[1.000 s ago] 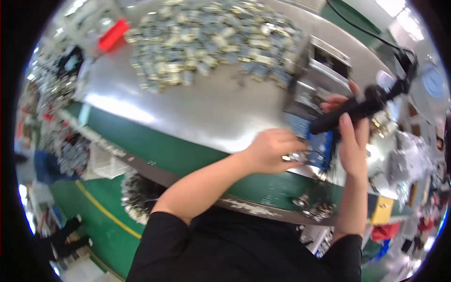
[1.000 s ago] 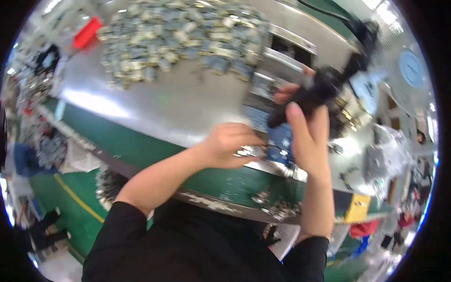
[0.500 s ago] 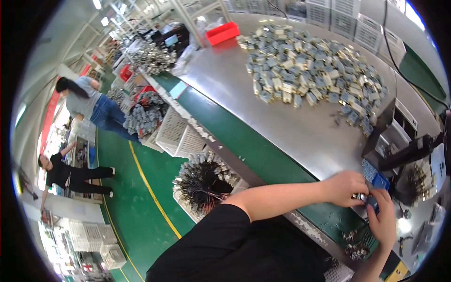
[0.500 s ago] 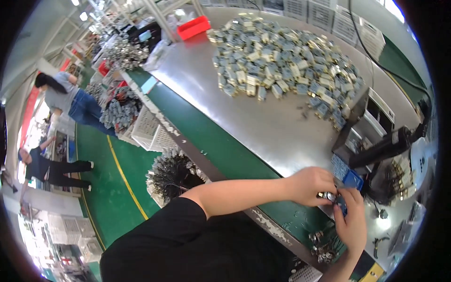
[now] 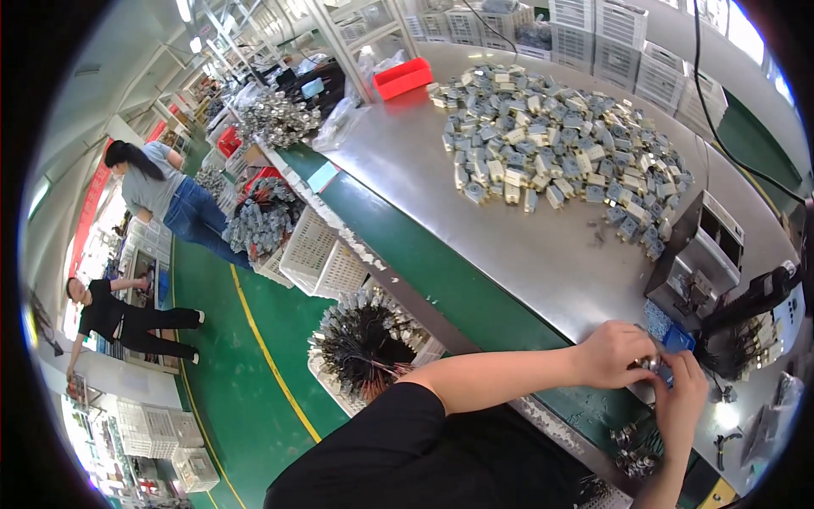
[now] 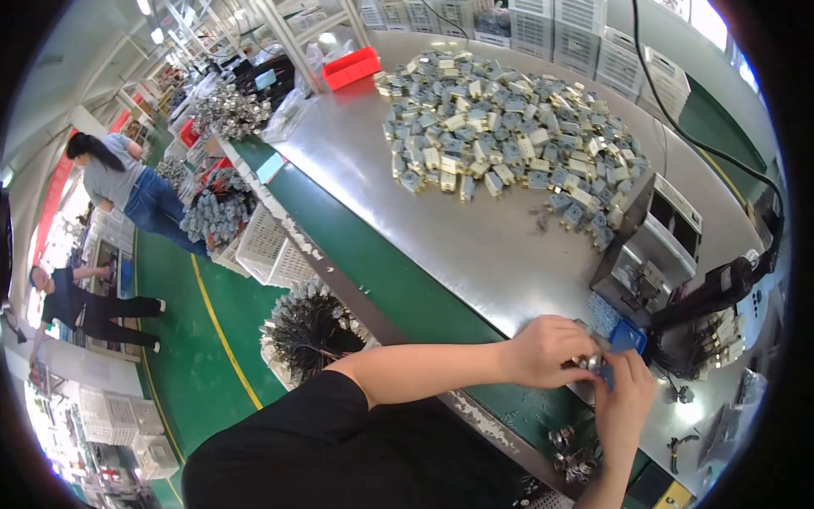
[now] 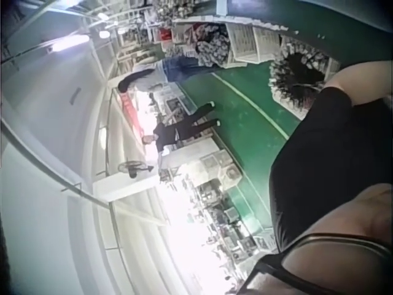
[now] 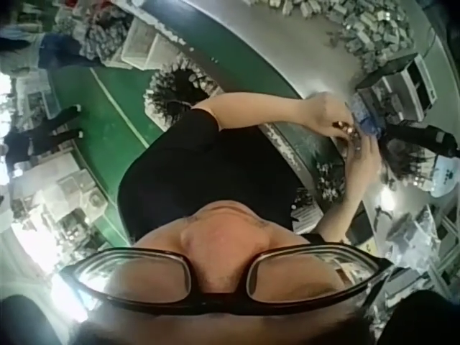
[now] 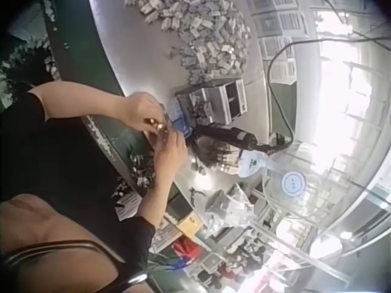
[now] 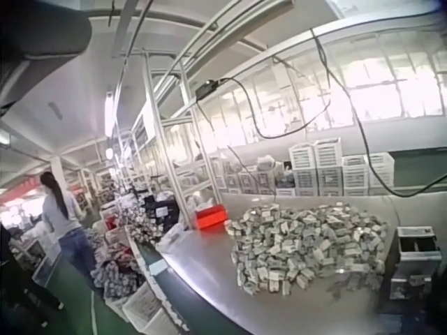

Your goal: Assembling small electronic components and securing them with an electric screwdriver on a factory line.

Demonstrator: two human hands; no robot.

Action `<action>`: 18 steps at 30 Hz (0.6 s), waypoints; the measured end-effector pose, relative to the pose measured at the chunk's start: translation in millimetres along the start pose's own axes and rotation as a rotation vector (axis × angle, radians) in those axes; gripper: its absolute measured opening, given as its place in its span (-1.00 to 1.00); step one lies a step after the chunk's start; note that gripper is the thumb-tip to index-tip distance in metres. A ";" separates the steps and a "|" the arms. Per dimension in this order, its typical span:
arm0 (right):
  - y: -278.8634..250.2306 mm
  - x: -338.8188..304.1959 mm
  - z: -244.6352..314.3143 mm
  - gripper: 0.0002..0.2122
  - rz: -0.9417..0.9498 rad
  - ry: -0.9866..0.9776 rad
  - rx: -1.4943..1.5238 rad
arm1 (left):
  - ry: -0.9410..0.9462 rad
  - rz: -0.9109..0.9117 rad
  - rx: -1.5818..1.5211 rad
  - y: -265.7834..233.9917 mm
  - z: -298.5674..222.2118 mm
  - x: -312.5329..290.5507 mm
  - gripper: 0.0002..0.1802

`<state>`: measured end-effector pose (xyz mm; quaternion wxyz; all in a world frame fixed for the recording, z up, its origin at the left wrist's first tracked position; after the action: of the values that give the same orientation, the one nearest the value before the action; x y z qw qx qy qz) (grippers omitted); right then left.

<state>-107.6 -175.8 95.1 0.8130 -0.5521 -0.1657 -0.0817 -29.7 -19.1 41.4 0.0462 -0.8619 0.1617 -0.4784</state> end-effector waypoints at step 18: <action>-85.8 12.4 -211.7 -0.67 -0.910 0.455 -0.463 | 0.143 0.489 -0.246 25.2 -31.1 -8.5 -0.59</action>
<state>-85.2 -403.3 103.2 0.5686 -0.5575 -0.1854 -0.5757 -65.8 -37.7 45.3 0.0439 -0.7605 0.4246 -0.4893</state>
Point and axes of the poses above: each hand's wrist, its own x-axis towards the middle knuckle, its own y-axis out of the palm, z = x × y, the point moved 5 cm from there along x, towards the middle knuckle, and after that the axes turned 5 degrees about -z, right-handed, at the moved point
